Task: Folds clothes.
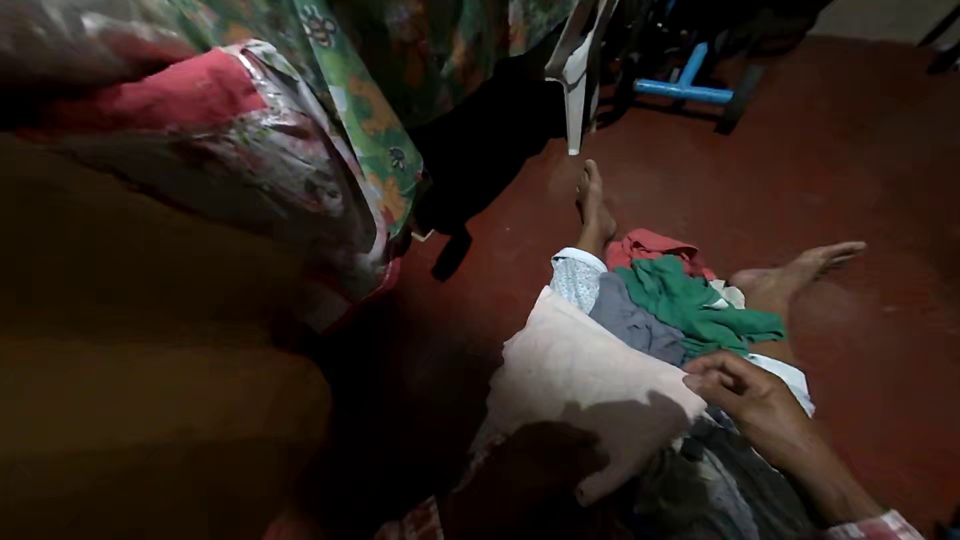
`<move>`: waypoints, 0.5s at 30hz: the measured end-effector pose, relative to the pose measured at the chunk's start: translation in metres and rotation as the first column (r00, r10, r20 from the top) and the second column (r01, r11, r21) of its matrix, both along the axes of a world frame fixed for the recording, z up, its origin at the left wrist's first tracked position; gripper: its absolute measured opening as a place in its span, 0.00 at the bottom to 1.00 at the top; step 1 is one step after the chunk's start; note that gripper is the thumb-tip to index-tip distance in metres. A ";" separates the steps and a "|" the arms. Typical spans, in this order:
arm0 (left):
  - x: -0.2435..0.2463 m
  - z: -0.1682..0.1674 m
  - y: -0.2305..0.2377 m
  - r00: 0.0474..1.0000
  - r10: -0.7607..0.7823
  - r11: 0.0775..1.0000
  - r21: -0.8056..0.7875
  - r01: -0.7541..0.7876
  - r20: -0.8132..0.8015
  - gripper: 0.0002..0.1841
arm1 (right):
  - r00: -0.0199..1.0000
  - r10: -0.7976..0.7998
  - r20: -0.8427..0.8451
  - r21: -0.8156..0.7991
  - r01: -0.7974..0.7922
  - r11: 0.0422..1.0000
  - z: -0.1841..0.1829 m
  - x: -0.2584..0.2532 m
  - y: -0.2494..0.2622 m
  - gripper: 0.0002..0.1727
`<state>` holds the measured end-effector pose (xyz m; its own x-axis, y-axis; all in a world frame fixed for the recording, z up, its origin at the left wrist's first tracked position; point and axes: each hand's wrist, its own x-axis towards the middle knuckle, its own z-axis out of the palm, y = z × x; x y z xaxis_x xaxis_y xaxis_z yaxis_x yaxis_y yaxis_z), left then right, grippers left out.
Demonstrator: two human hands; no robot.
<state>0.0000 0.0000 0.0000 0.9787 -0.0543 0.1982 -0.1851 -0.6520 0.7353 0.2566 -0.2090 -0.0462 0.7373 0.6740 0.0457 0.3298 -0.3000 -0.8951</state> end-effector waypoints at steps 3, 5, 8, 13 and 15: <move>0.000 -0.055 0.008 0.977 -0.030 0.999 0.022 0.026 0.210 0.24 | 0.997 0.066 -0.040 0.142 -0.059 0.988 -0.002 0.004 -0.006 0.08; 0.002 -0.050 0.012 0.976 -0.011 1.000 0.013 0.008 0.220 0.23 | 0.990 0.135 -0.049 0.227 -0.121 0.966 0.000 0.009 -0.008 0.09; 0.002 -0.050 0.017 0.965 -0.004 0.998 -0.065 0.021 0.262 0.21 | 0.972 0.228 -0.057 0.300 -0.201 0.932 0.011 0.008 -0.009 0.14; -0.006 -0.045 0.025 0.972 0.051 0.977 -0.215 -0.001 0.228 0.18 | 0.946 0.244 0.215 0.162 -0.281 0.946 0.023 -0.001 -0.001 0.21; -0.007 -0.049 0.031 0.963 0.075 0.972 -0.235 -0.012 0.260 0.18 | 0.841 0.199 0.502 0.005 -0.233 0.972 0.027 -0.010 0.010 0.19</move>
<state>-0.0065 0.0311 -0.0487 0.8894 0.0651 0.4526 -0.3687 -0.4833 0.7940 0.2466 -0.1992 -0.0194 0.4409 0.7966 0.4135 0.7837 -0.1172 -0.6099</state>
